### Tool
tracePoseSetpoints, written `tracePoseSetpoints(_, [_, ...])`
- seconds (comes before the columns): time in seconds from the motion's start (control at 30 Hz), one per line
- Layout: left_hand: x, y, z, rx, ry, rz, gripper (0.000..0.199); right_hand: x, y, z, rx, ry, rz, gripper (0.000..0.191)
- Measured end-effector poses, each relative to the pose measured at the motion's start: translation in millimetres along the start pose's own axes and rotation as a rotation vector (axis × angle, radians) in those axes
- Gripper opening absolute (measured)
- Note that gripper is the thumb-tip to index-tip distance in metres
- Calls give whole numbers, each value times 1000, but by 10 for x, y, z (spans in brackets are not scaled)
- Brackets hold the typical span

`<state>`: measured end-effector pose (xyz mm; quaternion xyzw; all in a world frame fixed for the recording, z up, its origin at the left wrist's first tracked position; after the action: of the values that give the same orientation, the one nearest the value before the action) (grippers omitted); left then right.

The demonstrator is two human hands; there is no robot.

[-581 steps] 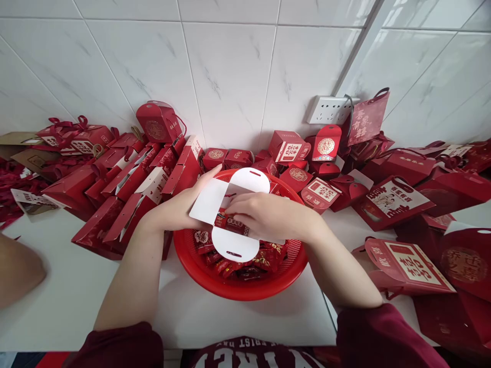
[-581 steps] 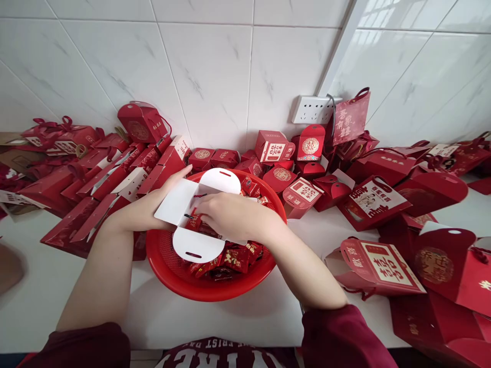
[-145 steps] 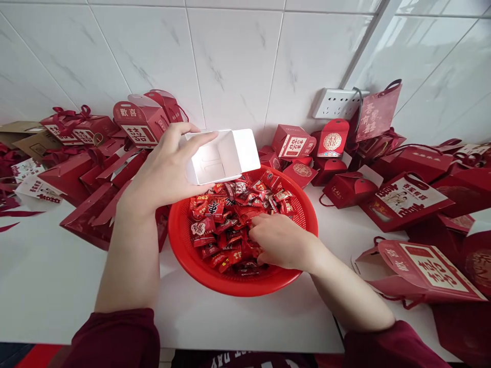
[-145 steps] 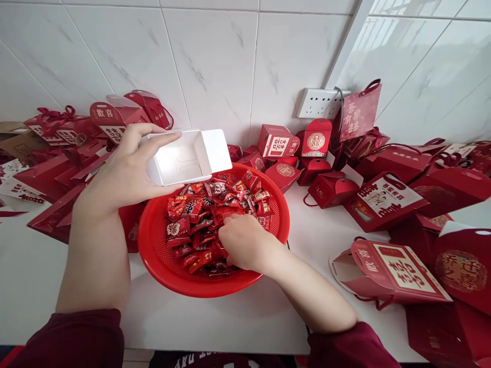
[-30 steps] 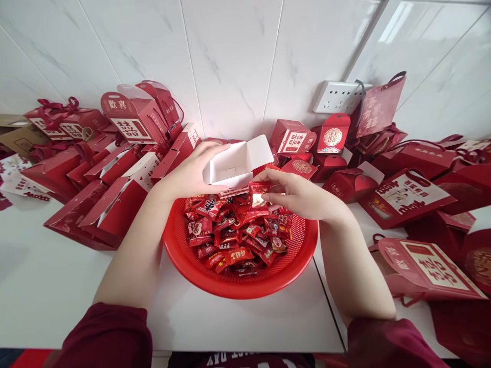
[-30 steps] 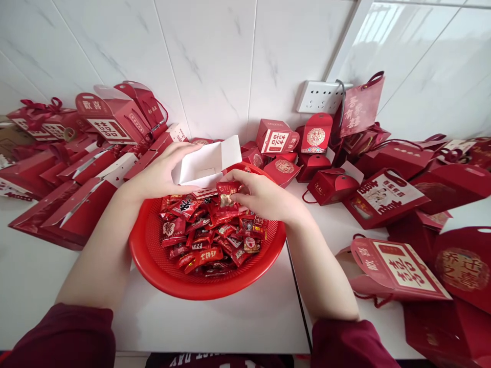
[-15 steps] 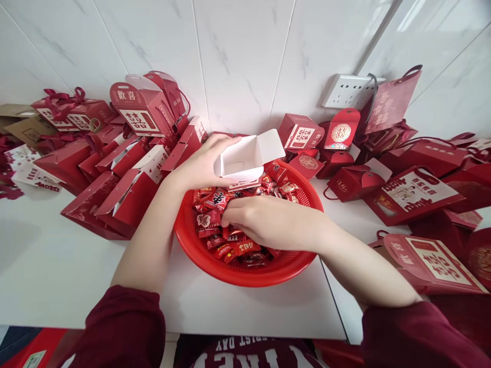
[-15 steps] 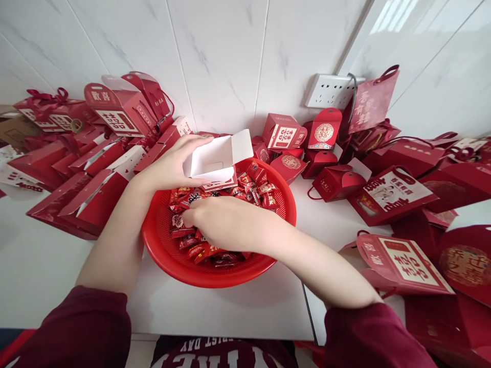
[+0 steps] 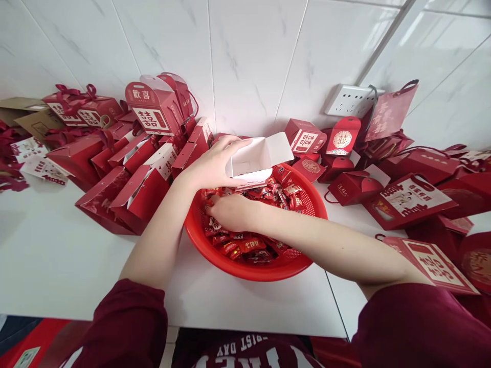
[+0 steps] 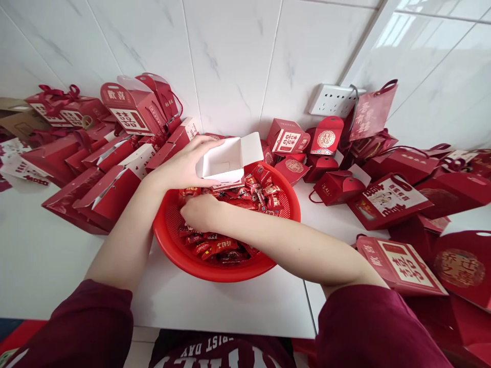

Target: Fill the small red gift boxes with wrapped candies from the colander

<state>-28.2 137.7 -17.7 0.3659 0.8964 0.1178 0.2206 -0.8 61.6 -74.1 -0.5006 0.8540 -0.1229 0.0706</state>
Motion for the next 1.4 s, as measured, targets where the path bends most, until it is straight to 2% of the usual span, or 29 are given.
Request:
tracePoseSetpoints(0.13, [5, -4, 1, -1, -13, -4, 97, 32, -145, -22, 77, 21, -40, 43])
tracePoseSetpoints(0.23, [18, -3, 7, 8, -15, -13, 98, 56, -235, -7, 86, 39, -58, 35])
tracePoseSetpoints(0.27, [25, -2, 10, 10, -15, -17, 98, 59, -248, 17, 83, 47, -54, 33])
tracePoseSetpoints(0.4, [30, -1, 12, 11, -18, -24, 98, 16, -216, 95, -32, 57, -23, 49])
tracePoseSetpoints(0.47, [15, -3, 8, 11, -25, -24, 97, -14, -214, 98, -76, 53, -50, 42])
tracePoseSetpoints(0.57, [-8, -6, -3, 13, -36, -30, 95, -49, -363, -8, -101, 147, -151, 19])
tracePoseSetpoints(0.6, [-8, -6, -7, 16, -39, -37, 95, -68, -467, -94, -147, 215, -183, 17])
tracePoseSetpoints(0.67, [1, -4, -10, 23, -50, -50, 96, -153, -744, -301, -318, 402, -208, 19])
tracePoseSetpoints(0.73, [17, -3, -12, 29, -62, -57, 100, -354, -1046, -427, -512, 654, -116, 17])
tracePoseSetpoints(0.8, [30, -3, -19, 28, -64, -55, 100, -598, -1300, -411, -660, 931, -2, 18])
tracePoseSetpoints(0.87, [39, -5, -26, 26, -55, -51, 96, -825, -1449, -308, -732, 1165, 90, 24])
tracePoseSetpoints(0.93, [49, -5, -30, 30, -42, -57, 94, -1025, -1529, -228, -781, 1280, 169, 28])
tracePoseSetpoints(1.07, [55, -2, -48, 23, -32, -77, 93, -1277, -1602, -220, -844, 1283, 240, 30])
tracePoseSetpoints(1.2, [-18, 12, -81, 2, 3, -54, 89, -1315, -1609, -254, -863, 1240, 187, 27])
tracePoseSetpoints(1.3, [-117, 18, -158, -56, 73, -28, 83, -1292, -1668, -329, -997, 1008, 188, 21])
tracePoseSetpoints(1.4, [-251, -5, -278, -117, 202, 8, 79, -1231, -1757, -411, -1113, 655, 307, 17])
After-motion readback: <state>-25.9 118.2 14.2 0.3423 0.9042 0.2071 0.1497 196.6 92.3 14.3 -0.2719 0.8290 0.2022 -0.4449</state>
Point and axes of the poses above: each hand's wrist, its own y-axis towards the middle knuckle, its own z-axis out of the palm, x = y × z, the point moved 7 cm from there along y, towards the middle knuckle, and after that the axes turned 1 degree about x, right-handed, at the moved point
